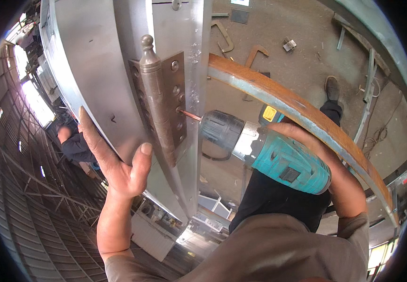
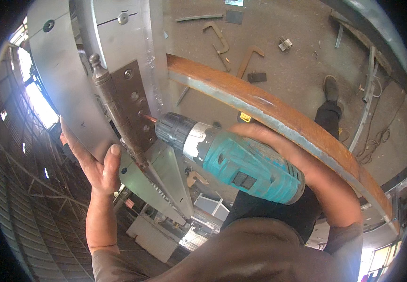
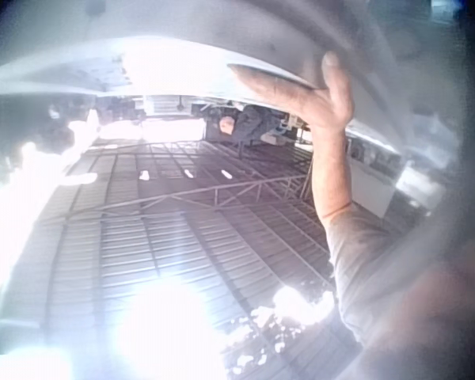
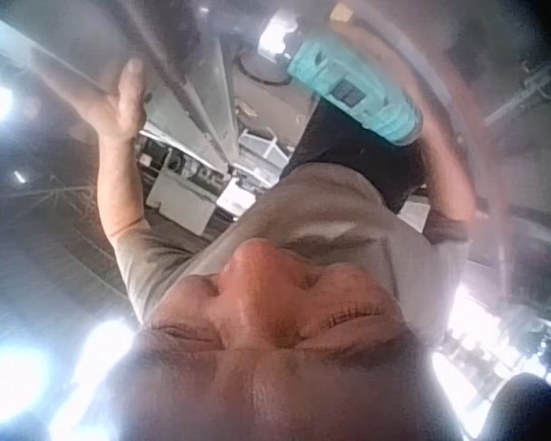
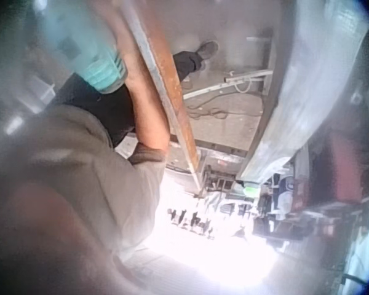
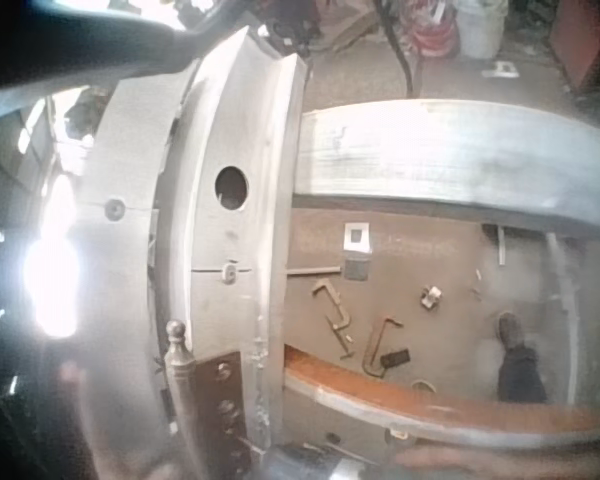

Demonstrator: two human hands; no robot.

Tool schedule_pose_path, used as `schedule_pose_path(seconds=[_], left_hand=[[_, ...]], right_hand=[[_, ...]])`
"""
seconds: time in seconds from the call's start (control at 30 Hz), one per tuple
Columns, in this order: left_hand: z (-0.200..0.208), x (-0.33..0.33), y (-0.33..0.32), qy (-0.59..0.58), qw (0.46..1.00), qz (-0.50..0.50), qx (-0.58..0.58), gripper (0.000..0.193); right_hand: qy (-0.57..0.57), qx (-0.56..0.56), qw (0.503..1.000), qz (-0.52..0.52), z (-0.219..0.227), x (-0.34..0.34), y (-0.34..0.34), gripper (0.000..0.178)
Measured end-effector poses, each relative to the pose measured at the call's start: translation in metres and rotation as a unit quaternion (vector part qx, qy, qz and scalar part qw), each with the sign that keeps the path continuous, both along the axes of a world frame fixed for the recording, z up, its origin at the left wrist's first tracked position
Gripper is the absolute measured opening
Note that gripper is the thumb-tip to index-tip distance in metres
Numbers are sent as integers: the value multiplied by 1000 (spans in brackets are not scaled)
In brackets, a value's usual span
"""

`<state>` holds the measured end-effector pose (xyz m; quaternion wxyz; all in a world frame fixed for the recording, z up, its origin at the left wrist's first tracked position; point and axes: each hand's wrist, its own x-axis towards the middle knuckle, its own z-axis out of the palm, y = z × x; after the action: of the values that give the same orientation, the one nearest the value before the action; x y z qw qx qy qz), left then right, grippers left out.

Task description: The person uses a cordless drill to fasten screws into a metal hinge attached to a large curved metal panel. They then reposition the panel and align the hinge with another worker before securing it further.

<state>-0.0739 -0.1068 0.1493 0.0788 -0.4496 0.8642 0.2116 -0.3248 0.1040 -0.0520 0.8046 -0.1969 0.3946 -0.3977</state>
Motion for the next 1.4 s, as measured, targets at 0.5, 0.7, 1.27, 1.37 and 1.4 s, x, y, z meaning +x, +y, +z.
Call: schedule_pose_path(seconds=[0.5, 0.7, 1.27, 1.37, 1.4], left_hand=[[-7, 3, -3, 16, 996, -28, -81, 97], [-7, -1, -1, 19, 994, -26, -109, 94], [-11, 22, 41, 127, 979, 33, -158, 83], [-8, 37, 66, 113, 978, 62, -167, 84], [-8, 42, 73, 106, 978, 78, -162, 85]], right_hand=[[-33, 43, 982, -182, 3, 20, 52, 35], [96, 60, 990, -89, 62, 29, 101, 30], [379, 74, 867, -314, 284, -21, 210, 52], [544, 69, 797, -253, 279, -73, 205, 65], [615, 68, 748, -240, 267, -86, 199, 69]])
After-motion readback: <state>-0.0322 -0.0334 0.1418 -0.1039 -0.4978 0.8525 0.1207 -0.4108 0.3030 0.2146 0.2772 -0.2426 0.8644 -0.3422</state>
